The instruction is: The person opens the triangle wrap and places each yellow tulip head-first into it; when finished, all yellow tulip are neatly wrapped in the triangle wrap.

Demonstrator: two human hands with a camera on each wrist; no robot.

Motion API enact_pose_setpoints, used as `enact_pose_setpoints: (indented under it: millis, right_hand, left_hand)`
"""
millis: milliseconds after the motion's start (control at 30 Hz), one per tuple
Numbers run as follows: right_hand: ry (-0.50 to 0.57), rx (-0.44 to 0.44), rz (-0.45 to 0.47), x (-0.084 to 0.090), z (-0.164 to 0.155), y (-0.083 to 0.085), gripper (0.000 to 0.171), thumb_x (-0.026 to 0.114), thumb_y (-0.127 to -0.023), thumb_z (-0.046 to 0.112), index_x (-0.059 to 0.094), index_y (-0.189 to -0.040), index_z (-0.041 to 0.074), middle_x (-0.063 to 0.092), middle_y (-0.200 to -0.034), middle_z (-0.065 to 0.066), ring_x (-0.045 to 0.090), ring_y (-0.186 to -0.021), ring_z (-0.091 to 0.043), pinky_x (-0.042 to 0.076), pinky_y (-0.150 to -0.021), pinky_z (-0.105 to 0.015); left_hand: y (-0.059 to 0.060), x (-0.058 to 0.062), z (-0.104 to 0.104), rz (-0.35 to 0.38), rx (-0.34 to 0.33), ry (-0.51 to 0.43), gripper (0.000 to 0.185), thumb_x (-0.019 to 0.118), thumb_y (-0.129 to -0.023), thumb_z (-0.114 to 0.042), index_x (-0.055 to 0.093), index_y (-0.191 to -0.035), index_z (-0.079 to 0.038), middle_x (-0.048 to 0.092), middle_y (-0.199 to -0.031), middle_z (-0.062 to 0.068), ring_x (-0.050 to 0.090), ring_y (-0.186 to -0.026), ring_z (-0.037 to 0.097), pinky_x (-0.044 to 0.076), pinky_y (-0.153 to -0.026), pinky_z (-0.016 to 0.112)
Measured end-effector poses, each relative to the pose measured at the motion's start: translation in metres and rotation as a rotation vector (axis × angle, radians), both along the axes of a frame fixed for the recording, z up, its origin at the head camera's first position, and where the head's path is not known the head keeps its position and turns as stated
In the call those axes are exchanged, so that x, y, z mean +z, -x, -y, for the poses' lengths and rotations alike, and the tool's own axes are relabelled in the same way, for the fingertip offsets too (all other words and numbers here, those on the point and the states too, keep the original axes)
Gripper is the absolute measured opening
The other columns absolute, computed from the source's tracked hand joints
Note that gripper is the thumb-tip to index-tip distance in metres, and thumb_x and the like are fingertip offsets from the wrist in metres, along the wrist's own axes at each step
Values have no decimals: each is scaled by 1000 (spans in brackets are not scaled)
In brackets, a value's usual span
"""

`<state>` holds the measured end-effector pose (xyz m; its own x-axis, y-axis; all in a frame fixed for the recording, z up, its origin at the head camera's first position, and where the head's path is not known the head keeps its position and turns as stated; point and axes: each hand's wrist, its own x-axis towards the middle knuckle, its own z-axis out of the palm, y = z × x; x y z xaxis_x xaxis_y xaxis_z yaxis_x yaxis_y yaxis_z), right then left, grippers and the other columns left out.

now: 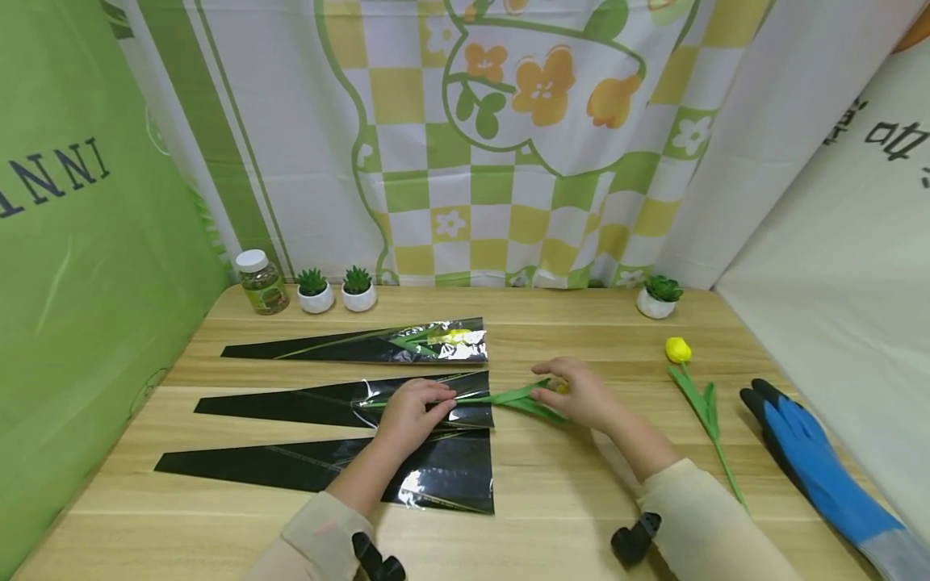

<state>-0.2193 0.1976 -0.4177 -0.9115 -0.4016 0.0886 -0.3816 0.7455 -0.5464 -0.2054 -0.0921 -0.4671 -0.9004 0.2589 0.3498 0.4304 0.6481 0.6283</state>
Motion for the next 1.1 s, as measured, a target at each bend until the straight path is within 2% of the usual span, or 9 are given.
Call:
enact_pose_setpoints:
  millis: [233,333,467,700,800,967,1100]
  right_hand:
    - [83,-107,166,-1,-40,0,47,64,-96,26,56,-135,3,51,-140,-23,48,-128,-47,41,-104,-63]
    - [111,-122,223,-4,-50,-1,50,66,-95,28,55,-136,2,54,-136,-23,52,-123,-43,44,-102,-59]
    - [126,-124,238,-8,-59,-1,50,70,-92,26,58,-133,1,61,-127,-22,57,-114,-35,48,-98,-50]
    - [172,-169,329,-10,-61,-2,47,71,-91,23,60,-133,6,61,-125,-17,55,-115,-29,46,-97,-43]
    - [160,-184,328,-12,-60,-1,42,71,-91,24,63,-129,7,64,-119,-14,56,-110,-26,46,-94,-40]
    - [107,-165,265,-12,-56,0,29,70,-92,26,69,-116,9,67,-106,-8,58,-98,-19,47,-86,-34]
    - [115,-148,230,-11,-48,-1,28,70,-91,27,70,-112,8,67,-99,-6,57,-90,-16,47,-80,-31]
  left_hand:
    - [-1,1,0,21,1,4,16,73,-89,-19,78,-101,-12,74,-108,6,65,-108,26,51,-99,45]
    - [-1,1,0,26,1,7,16,72,-89,-19,78,-102,-12,74,-109,6,65,-109,27,51,-99,45]
    - [-1,0,0,23,6,14,16,72,-89,-20,78,-102,-13,73,-109,5,65,-109,25,51,-99,45]
    - [0,3,-1,27,1,16,17,72,-89,-20,78,-103,-12,73,-110,6,64,-110,27,51,-99,46]
    - [0,4,-1,29,-2,19,17,72,-89,-20,78,-103,-12,73,-110,6,64,-110,27,51,-99,45]
    - [-1,6,-1,37,5,25,18,72,-89,-21,78,-103,-12,73,-111,7,64,-111,28,51,-100,46]
    - [-1,7,0,32,7,23,18,72,-89,-21,78,-103,-12,74,-109,6,65,-110,27,51,-100,45]
